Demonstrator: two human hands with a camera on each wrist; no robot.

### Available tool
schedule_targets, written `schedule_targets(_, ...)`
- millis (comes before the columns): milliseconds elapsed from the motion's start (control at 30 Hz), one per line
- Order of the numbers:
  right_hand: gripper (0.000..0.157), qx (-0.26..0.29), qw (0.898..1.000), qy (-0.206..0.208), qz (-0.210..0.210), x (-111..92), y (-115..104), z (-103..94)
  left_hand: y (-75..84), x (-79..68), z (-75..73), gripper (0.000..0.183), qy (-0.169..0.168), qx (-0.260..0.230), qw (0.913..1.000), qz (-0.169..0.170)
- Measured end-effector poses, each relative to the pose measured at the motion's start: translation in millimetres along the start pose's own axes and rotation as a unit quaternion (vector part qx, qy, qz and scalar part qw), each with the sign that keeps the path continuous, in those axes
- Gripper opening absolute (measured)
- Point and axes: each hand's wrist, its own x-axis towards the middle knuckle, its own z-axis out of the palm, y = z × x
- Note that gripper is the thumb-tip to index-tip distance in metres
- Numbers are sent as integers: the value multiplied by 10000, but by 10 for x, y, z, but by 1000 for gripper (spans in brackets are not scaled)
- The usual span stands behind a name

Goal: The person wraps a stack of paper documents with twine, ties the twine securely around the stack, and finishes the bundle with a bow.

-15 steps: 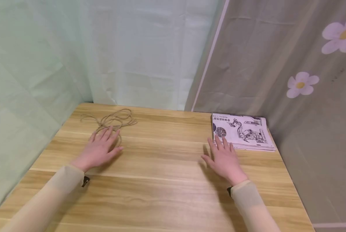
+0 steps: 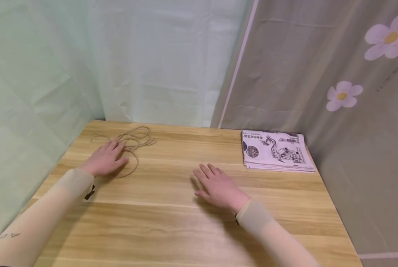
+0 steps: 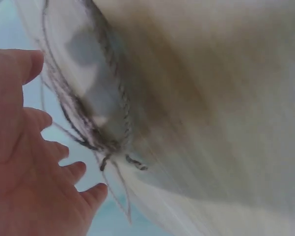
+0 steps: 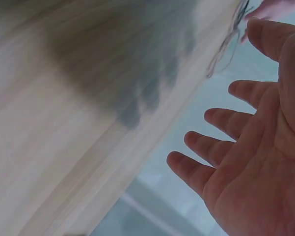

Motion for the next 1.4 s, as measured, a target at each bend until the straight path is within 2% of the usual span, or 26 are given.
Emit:
schedule_targets(200, 76, -109, 9994, -168, -277, 145, -173, 35, -22, -3, 115, 79, -262, -326, 9991, 51)
schedule_targets(333, 77, 1, 9995, -233, -213, 129, -167, 72, 11, -41, 161, 80, -281, -289, 9992, 54)
schedule_targets(467, 73, 81, 9999, -118, -93, 93, -100, 104, 98, -84, 170, 75, -329, -166, 9993, 112)
schedule_targets(900, 71, 75, 9997, -111, 199, -10, 65, 131, 494, -140, 308, 63, -414, 178, 9941, 982)
schedule_targets(1100, 70, 4, 9988, -216, 436, -67, 142, 171, 704, -165, 312, 62, -442, 259, 9903, 1290)
schedule_targets(1267, 68, -34, 9984, -194, 524, -116, 177, 177, 915, -219, 263, 58, -470, 140, 9882, 1452)
schedule_targets(1400, 66, -108, 9991, -97, 393, -126, 149, 156, 1019, -229, 141, 53, -280, -220, 9841, 1740)
